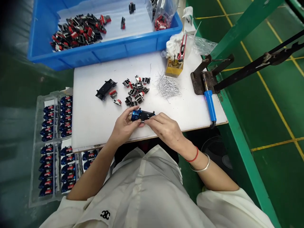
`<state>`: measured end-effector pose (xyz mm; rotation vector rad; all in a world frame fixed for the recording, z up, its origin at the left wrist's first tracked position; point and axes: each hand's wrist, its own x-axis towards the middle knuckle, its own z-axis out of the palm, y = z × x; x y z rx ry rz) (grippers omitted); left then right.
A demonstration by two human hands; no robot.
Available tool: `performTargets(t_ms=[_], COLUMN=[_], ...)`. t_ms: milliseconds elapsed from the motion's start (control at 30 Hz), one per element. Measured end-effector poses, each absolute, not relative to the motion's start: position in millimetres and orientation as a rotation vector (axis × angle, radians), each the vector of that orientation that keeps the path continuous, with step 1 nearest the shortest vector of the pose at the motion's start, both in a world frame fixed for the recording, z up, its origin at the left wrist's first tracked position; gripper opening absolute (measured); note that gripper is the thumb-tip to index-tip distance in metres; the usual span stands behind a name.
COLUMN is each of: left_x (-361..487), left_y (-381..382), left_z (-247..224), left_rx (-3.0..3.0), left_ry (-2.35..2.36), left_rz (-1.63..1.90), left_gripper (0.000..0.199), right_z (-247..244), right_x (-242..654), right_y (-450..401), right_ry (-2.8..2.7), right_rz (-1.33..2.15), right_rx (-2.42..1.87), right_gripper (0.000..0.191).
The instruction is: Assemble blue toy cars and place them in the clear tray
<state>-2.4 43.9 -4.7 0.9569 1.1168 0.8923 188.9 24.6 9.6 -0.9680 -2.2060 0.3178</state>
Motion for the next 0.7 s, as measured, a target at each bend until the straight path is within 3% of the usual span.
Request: performTargets(t_ms=[233,700], left_x=[-7,-7], left_y=[38,34], left_z=[-11,-17], left_rx=[1.029,1.106], left_ry=[1.055,1.081], left_rz=[0.913,0.941], left_gripper=[0.038,0.04], right_z=[3,8], right_x=[189,189], right_y=[22,23], right_ry=[-2.335,-2.441], right_rz=[0.156,0.004], right_rx=[-0.978,-0.916], right_gripper=[0.016,0.02])
